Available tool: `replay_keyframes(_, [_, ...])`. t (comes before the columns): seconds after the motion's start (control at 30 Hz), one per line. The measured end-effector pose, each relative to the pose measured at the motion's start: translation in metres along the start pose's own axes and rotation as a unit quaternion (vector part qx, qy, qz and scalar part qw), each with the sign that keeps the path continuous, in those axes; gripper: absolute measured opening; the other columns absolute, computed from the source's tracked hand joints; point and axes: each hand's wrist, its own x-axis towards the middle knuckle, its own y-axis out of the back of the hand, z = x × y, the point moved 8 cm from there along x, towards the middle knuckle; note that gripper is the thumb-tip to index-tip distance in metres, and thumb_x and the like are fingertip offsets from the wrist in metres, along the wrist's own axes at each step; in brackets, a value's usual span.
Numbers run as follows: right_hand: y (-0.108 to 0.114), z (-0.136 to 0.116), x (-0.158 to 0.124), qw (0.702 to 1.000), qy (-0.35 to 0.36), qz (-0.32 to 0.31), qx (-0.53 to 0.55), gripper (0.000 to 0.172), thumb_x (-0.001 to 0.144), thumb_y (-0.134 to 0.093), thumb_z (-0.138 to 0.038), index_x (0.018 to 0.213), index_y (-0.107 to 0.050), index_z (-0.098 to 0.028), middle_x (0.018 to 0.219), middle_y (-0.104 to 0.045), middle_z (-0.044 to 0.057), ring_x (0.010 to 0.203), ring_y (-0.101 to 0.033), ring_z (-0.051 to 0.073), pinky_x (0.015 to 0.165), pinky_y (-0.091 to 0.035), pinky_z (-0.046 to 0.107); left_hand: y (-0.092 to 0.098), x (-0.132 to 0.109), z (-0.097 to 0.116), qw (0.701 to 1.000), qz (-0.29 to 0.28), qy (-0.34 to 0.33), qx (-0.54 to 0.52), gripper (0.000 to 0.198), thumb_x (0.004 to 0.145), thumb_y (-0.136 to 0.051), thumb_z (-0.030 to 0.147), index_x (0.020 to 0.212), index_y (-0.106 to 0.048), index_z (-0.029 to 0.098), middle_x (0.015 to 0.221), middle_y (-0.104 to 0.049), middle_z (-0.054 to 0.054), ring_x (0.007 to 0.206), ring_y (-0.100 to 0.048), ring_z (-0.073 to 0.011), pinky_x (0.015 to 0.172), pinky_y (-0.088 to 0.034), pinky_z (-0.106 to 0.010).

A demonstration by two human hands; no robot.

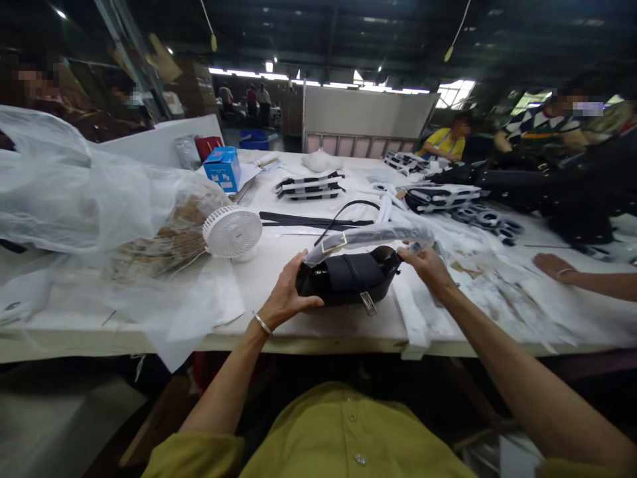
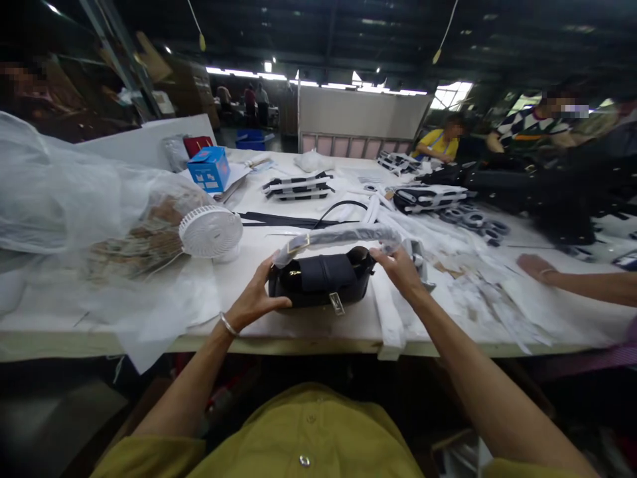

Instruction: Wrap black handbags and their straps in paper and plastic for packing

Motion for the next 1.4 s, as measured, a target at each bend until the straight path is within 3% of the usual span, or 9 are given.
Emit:
replay_keyframes(0.2, [-0.012,-0.003,0.009,0.994,-0.006,-0.024,0.103,0.054,0.085,-0.049,-0.065,0.085,-0.072,-0.016,0.085,-0.072,0.008,0.077,-0.063,0.019,0.073,-0.048,0.031,0.002,0.017,-0.008,0.993,0.094,0.072,-0.006,0.064,0.066,-0.083,0.034,0.122,-0.055,0.019,0.116,-0.062,-0.008,0.109,-0.058,-0.0269,0.096,-0.046,-0.042])
replay_keyframes(0.33, [-0.008,-0.008,0.016,0.998,0.003,-0.009,0.065,0.055,0.086,-0.047,-0.066,0.075,-0.069,-0.016,0.073,-0.07,0.006,0.064,-0.056,0.016,0.064,-0.043,0.029,0.005,0.02,-0.018,0.984,0.134,0.119,0.009,0.042,0.07,-0.078,0.043,0.1,-0.063,0.019,0.082,-0.062,0.002,0.079,-0.059,-0.0175,0.074,-0.047,-0.03])
replay_keyframes(0.63, [-0.023,0.022,-0.009,0.982,-0.063,0.017,0.175,0.059,0.078,-0.054,-0.072,0.078,-0.068,-0.016,0.072,-0.068,0.006,0.067,-0.062,0.019,0.067,-0.052,0.033,0.003,0.018,-0.026,0.973,0.166,0.155,0.027,0.037,0.072,-0.075,0.046,0.096,-0.065,0.02,0.077,-0.062,0.002,0.074,-0.057,-0.0167,0.072,-0.044,-0.03])
replay_keyframes(0.77, [-0.031,0.032,-0.015,0.981,-0.073,-0.014,0.179,0.057,0.08,-0.054,-0.07,0.086,-0.07,-0.015,0.076,-0.069,0.007,0.077,-0.066,0.023,0.077,-0.055,0.038,0.005,0.017,-0.019,0.978,0.159,0.132,-0.032,0.057,0.07,-0.079,0.042,0.119,-0.058,0.021,0.099,-0.066,-0.002,0.093,-0.061,-0.0202,0.087,-0.047,-0.034])
replay_keyframes(0.9, [0.006,-0.015,-0.011,0.992,0.049,0.074,0.087,0.056,0.078,-0.069,-0.054,0.119,-0.061,-0.017,0.107,-0.069,0.009,0.1,-0.065,0.026,0.091,-0.051,0.045,0.016,0.017,0.001,0.98,0.144,0.062,-0.118,0.065,0.079,-0.072,0.041,0.137,-0.047,0.025,0.131,-0.058,-0.008,0.119,-0.054,-0.0232,0.1,-0.042,-0.036])
replay_keyframes(1.03, [0.04,-0.118,-0.049,0.928,0.306,0.212,0.018,0.061,0.077,-0.076,-0.03,0.133,-0.053,-0.023,0.13,-0.059,0.011,0.121,-0.055,0.028,0.103,-0.045,0.048,0.021,0.021,0.008,0.981,0.115,0.067,-0.141,0.04,0.091,-0.057,0.041,0.126,-0.06,0.021,0.115,-0.066,-0.007,0.104,-0.06,-0.0205,0.094,-0.045,-0.034])
replay_keyframes(1.17, [-0.014,-0.181,-0.097,0.881,0.47,0.055,0.025,0.027,0.083,-0.068,-0.016,0.108,-0.067,-0.025,0.093,-0.072,0.003,0.087,-0.068,0.019,0.08,-0.055,0.032,0.017,0.028,0.008,0.978,0.092,0.069,-0.173,0.041,0.09,-0.06,0.041,0.126,-0.06,0.02,0.093,-0.066,-0.003,0.083,-0.059,-0.0158,0.08,-0.046,-0.029])
replay_keyframes(1.27, [-0.078,-0.177,-0.098,0.91,0.409,-0.072,-0.014,0.011,0.091,-0.06,-0.021,0.096,-0.07,-0.021,0.087,-0.074,0.002,0.078,-0.069,0.016,0.075,-0.053,0.026,0.013,0.03,0.005,0.973,0.105,0.069,-0.192,0.042,0.088,-0.063,0.039,0.124,-0.061,0.02,0.078,-0.059,0.002,0.069,-0.052,-0.0117,0.068,-0.043,-0.025])
replay_keyframes(1.4, [-0.13,-0.159,-0.071,0.946,0.292,-0.098,-0.104,0.02,0.089,-0.064,-0.038,0.096,-0.073,-0.021,0.087,-0.075,0.005,0.078,-0.069,0.021,0.074,-0.051,0.03,0.01,0.027,0.002,0.964,0.134,0.068,-0.221,0.038,0.088,-0.063,0.04,0.12,-0.063,0.02,0.087,-0.065,-0.001,0.079,-0.059,-0.0148,0.077,-0.047,-0.027])
